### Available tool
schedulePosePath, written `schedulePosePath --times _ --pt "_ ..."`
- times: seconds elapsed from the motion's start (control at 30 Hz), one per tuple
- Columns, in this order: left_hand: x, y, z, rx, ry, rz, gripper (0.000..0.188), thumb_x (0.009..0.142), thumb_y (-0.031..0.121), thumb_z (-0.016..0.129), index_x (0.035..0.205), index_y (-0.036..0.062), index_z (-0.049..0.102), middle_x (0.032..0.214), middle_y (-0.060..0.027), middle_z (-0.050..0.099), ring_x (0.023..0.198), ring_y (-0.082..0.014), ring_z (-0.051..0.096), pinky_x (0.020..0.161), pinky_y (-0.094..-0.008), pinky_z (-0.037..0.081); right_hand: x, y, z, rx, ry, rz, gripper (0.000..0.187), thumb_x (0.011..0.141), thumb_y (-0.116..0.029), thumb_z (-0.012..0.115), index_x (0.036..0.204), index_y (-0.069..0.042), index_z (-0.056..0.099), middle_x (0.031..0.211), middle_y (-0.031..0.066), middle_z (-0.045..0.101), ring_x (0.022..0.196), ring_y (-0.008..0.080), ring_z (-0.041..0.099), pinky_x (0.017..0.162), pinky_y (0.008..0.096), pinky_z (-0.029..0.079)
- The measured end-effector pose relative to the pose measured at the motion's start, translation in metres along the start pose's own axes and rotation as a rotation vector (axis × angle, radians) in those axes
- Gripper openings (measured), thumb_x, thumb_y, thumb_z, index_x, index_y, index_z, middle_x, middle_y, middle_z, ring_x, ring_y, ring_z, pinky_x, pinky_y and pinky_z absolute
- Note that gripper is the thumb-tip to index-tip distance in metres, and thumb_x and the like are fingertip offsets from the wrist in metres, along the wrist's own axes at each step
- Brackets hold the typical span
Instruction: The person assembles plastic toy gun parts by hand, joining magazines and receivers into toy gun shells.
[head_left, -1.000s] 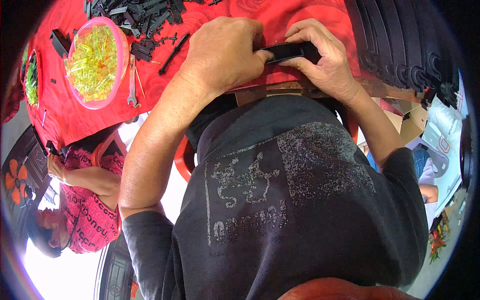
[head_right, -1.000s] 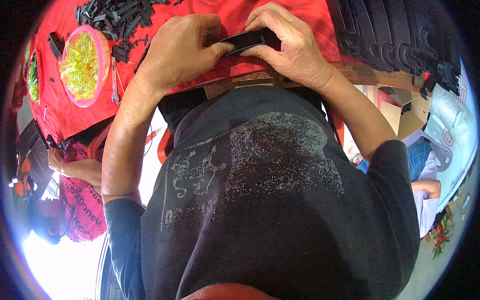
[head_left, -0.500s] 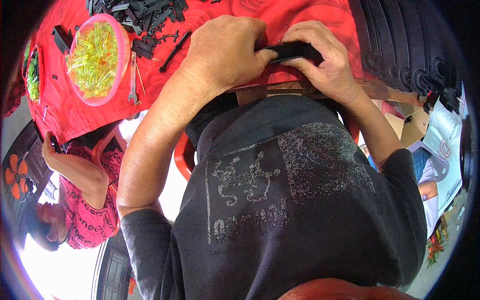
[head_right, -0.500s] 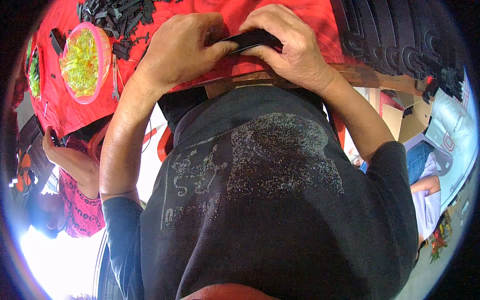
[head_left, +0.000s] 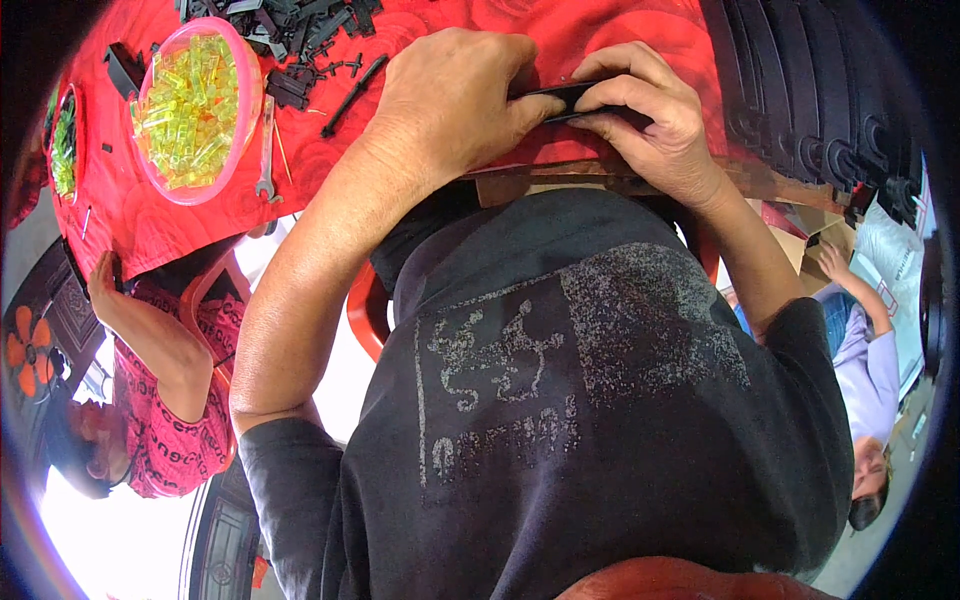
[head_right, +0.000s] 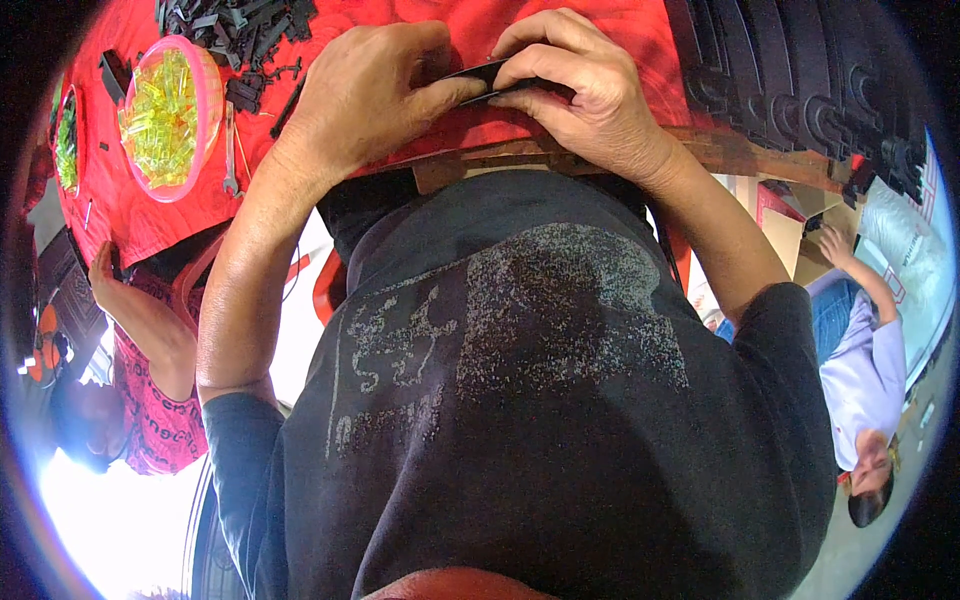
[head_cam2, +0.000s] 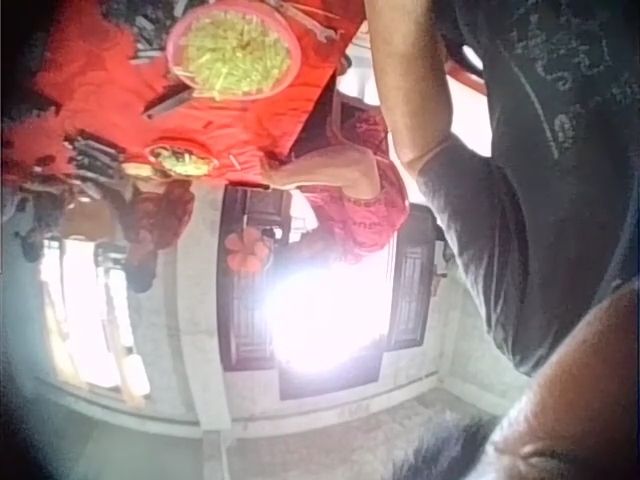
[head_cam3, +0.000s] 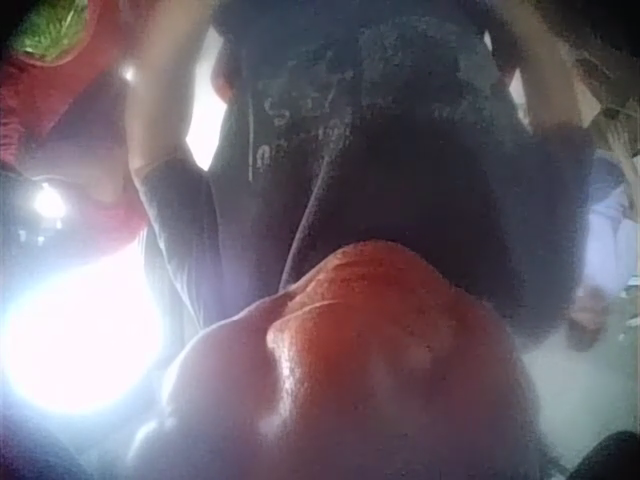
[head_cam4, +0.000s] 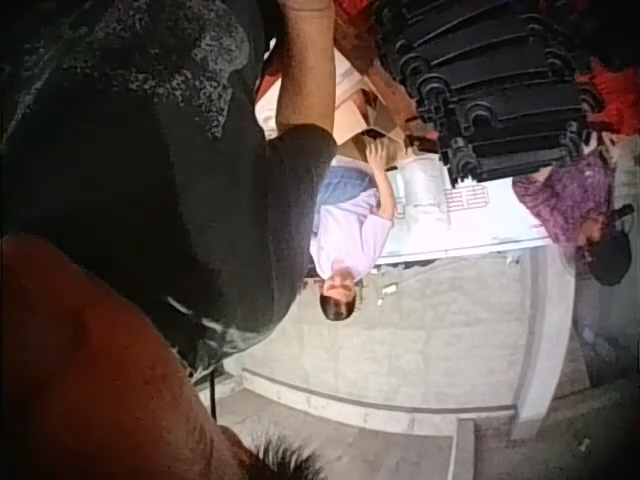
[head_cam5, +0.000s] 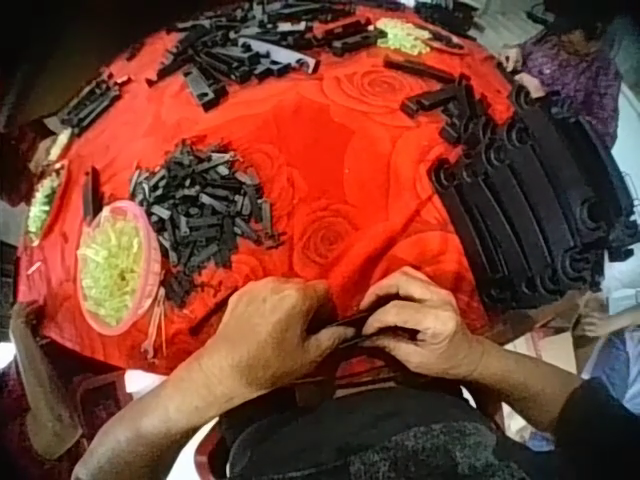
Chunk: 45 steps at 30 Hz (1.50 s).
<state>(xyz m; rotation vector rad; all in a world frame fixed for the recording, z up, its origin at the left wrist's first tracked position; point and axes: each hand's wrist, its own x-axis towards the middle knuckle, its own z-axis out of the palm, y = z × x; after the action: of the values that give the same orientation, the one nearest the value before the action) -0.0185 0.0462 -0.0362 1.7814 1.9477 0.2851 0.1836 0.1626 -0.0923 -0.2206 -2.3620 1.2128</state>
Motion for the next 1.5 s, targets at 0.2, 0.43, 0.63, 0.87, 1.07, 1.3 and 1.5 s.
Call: schedulePosePath --times 0.2,0.43,0.63,0.87,1.07,1.3,1.5 --pt "-0.003 0.002 0.000 0.031 0.013 -0.010 0.039 0.087 0.043 0.076 0.094 0.0052 0.071 0.073 -0.0170 0.067 0.071 -0.0389 0.068 0.062 -0.0504 0.050 0.000 0.000 0.001 -0.007 -0.008 0.006 0.023 0.073 0.002 0.083 0.093 -0.003 0.073 0.108 0.0105 0.070 0.099 0.0253 0.068 0.085 0.0348 0.055" --pt "-0.003 -0.007 0.001 -0.036 0.000 0.054 0.034 0.088 0.036 0.077 0.094 0.0032 0.067 0.072 -0.0187 0.065 0.070 -0.0401 0.066 0.063 -0.0487 0.050 0.002 0.003 0.005 -0.023 0.001 -0.013 0.023 0.073 0.001 0.083 0.094 -0.003 0.073 0.108 0.0103 0.070 0.099 0.0253 0.068 0.085 0.0354 0.055" --pt "-0.006 -0.012 -0.001 -0.085 -0.042 0.067 0.028 0.088 0.024 0.077 0.094 0.0004 0.062 0.078 -0.0209 0.066 0.074 -0.0407 0.066 0.064 -0.0470 0.049 -0.001 0.004 0.005 -0.044 -0.010 -0.022 0.024 0.073 0.000 0.083 0.095 -0.005 0.076 0.107 0.0099 0.070 0.099 0.0256 0.068 0.085 0.0353 0.055" --pt "-0.006 -0.002 0.000 -0.043 -0.047 -0.003 0.029 0.086 0.026 0.076 0.094 0.0010 0.062 0.078 -0.0201 0.067 0.077 -0.0411 0.067 0.067 -0.0485 0.050 -0.002 0.001 0.003 -0.045 -0.013 -0.043 0.025 0.073 0.000 0.082 0.097 -0.005 0.078 0.107 0.0100 0.069 0.098 0.0258 0.067 0.084 0.0357 0.054" --pt "-0.003 0.004 -0.002 -0.009 -0.045 -0.015 0.031 0.086 0.030 0.075 0.097 0.0022 0.065 0.079 -0.0205 0.067 0.080 -0.0426 0.067 0.069 -0.0515 0.051 0.000 -0.002 0.001 -0.046 -0.002 -0.034 0.025 0.072 0.001 0.082 0.097 -0.005 0.078 0.106 0.0105 0.069 0.096 0.0260 0.067 0.083 0.0355 0.054" --pt "-0.002 0.005 -0.005 0.004 -0.057 -0.047 0.030 0.086 0.028 0.075 0.099 0.0026 0.066 0.081 -0.0210 0.068 0.082 -0.0432 0.068 0.071 -0.0527 0.052 0.006 -0.004 0.001 -0.062 -0.030 -0.043 0.025 0.072 0.000 0.082 0.096 -0.005 0.078 0.102 0.0101 0.069 0.095 0.0261 0.067 0.082 0.0356 0.054" --pt "0.003 0.009 -0.004 0.012 -0.074 -0.019 0.030 0.086 0.028 0.074 0.100 0.0026 0.066 0.081 -0.0209 0.068 0.083 -0.0436 0.068 0.072 -0.0528 0.052 0.006 -0.005 -0.005 -0.106 -0.024 -0.103 0.025 0.071 0.000 0.082 0.095 -0.004 0.078 0.101 0.0101 0.069 0.094 0.0266 0.067 0.080 0.0358 0.055"
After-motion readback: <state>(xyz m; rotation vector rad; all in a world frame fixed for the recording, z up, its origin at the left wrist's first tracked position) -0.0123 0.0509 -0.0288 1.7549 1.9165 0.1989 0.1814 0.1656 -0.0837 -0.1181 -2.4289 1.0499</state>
